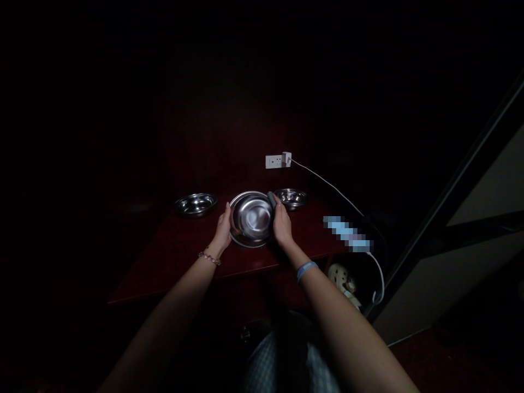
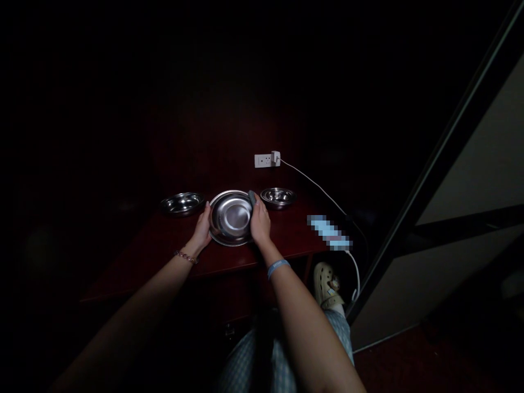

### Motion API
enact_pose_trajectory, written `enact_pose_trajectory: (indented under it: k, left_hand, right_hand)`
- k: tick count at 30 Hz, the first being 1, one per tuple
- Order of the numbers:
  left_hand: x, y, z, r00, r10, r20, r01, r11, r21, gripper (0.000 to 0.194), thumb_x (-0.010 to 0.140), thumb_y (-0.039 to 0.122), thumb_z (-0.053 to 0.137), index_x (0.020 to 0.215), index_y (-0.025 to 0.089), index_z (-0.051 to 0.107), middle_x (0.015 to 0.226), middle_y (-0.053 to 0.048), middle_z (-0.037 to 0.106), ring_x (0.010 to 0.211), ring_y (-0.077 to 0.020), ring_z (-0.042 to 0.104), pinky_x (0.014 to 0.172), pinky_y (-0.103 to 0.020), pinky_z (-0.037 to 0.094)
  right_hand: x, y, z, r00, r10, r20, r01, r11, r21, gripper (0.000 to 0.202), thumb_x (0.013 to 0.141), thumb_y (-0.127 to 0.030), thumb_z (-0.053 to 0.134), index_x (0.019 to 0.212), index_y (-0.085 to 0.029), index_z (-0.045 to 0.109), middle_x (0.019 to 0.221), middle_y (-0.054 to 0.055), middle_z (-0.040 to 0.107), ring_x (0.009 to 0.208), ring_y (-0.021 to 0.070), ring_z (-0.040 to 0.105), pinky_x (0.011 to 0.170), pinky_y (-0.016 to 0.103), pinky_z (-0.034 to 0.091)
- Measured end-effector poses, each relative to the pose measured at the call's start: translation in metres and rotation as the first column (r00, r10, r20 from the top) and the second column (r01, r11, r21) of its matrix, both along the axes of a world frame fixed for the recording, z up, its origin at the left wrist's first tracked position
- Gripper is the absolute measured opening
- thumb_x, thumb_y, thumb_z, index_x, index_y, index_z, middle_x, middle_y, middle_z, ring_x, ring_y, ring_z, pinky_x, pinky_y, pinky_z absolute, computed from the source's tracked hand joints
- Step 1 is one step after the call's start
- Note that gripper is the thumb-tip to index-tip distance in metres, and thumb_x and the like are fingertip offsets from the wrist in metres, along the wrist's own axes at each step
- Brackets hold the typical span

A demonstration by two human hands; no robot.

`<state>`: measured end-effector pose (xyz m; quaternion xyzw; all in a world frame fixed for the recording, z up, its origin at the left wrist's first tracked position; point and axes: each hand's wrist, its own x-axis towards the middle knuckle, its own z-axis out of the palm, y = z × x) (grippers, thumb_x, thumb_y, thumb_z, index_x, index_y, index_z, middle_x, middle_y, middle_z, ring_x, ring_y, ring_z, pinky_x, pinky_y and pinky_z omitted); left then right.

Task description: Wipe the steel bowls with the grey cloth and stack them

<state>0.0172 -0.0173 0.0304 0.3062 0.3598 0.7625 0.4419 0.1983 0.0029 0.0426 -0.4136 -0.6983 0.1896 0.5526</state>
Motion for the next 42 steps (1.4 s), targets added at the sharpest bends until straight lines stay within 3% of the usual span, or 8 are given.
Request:
enact_pose_trajectory:
  k: [10,17,24,28,31,36,39,42]
  left_hand:
    - [0.004,-0.001,0.002,1.000,0.004,-0.020,-0.004,1.000,0.010,0.032,0.098,0.043,0.068,0.093,0.014,0.079,0.087,-0.008,0.080,0.081,-0.0202,0.073,0.077,-0.028,0.056]
    - [0.005,0.001,0.000,0.999,0.018,0.028,-0.019,0.999,0.049,0.024,0.094,0.039,0.073,0.093,0.016,0.078,0.090,-0.007,0.081,0.084,-0.0190,0.074,0.078,-0.026,0.056]
    - [-0.002,0.007,-0.009,0.997,0.031,0.075,-0.036,0.997,0.075,0.021,0.090,0.035,0.075,0.079,0.017,0.072,0.072,0.000,0.074,0.070,-0.0154,0.071,0.069,-0.023,0.056]
    - [-0.003,0.004,-0.009,0.998,-0.034,0.049,0.031,0.997,0.072,0.028,0.092,0.044,0.073,0.082,0.017,0.074,0.076,-0.003,0.076,0.072,-0.0183,0.073,0.069,-0.026,0.058]
    - [-0.003,0.004,-0.008,1.000,-0.015,0.011,0.015,0.999,0.042,0.034,0.090,0.050,0.075,0.090,0.017,0.076,0.081,-0.005,0.078,0.074,-0.0198,0.074,0.071,-0.028,0.059]
    - [-0.002,0.006,-0.007,0.999,0.033,-0.006,-0.033,0.999,0.027,0.034,0.094,0.048,0.069,0.099,0.016,0.077,0.088,-0.007,0.081,0.082,-0.0219,0.077,0.078,-0.030,0.060]
    - [-0.002,0.006,-0.007,0.999,0.050,-0.005,-0.050,0.998,0.031,0.030,0.094,0.045,0.069,0.096,0.017,0.077,0.086,-0.006,0.081,0.085,-0.0226,0.077,0.080,-0.030,0.060]
    - [-0.002,0.006,-0.007,0.998,0.059,-0.001,-0.059,0.998,0.029,0.029,0.093,0.045,0.070,0.095,0.017,0.077,0.084,-0.006,0.080,0.082,-0.0220,0.076,0.078,-0.030,0.060]
  right_hand:
    - [-0.015,-0.032,0.029,0.943,-0.091,0.320,0.016,0.974,0.228,0.057,0.110,-0.036,0.026,0.161,-0.020,0.047,0.169,0.008,0.043,0.158,0.0280,0.035,0.131,0.052,0.025]
    - [-0.022,-0.048,0.033,0.821,-0.020,0.570,-0.186,0.936,0.300,0.055,0.109,-0.034,0.037,0.162,-0.020,0.045,0.173,0.008,0.034,0.162,0.0260,0.027,0.133,0.049,0.020]
    - [-0.011,-0.043,0.027,0.664,0.069,0.745,-0.475,0.808,0.348,0.053,0.110,-0.035,0.041,0.160,-0.020,0.048,0.172,0.010,0.036,0.162,0.0254,0.027,0.133,0.051,0.020]
    - [-0.004,-0.038,0.023,0.614,0.074,0.786,-0.532,0.774,0.343,0.051,0.109,-0.034,0.042,0.159,-0.024,0.050,0.173,0.007,0.035,0.162,0.0254,0.027,0.133,0.052,0.020]
    - [0.004,-0.031,0.018,0.646,0.049,0.761,-0.465,0.816,0.342,0.053,0.109,-0.031,0.041,0.162,-0.027,0.045,0.175,0.005,0.031,0.162,0.0245,0.028,0.132,0.051,0.023]
    - [0.018,-0.012,0.003,0.783,-0.069,0.618,-0.171,0.932,0.320,0.057,0.110,-0.032,0.035,0.166,-0.025,0.037,0.176,0.007,0.028,0.162,0.0268,0.027,0.131,0.053,0.024]
    - [0.021,-0.005,-0.006,0.839,-0.114,0.533,-0.064,0.951,0.303,0.060,0.110,-0.036,0.031,0.168,-0.021,0.033,0.175,0.010,0.029,0.161,0.0287,0.029,0.131,0.055,0.025]
    - [0.019,-0.002,-0.010,0.857,-0.099,0.506,-0.057,0.957,0.284,0.063,0.109,-0.041,0.033,0.168,-0.018,0.030,0.176,0.012,0.026,0.161,0.0298,0.030,0.131,0.054,0.025]
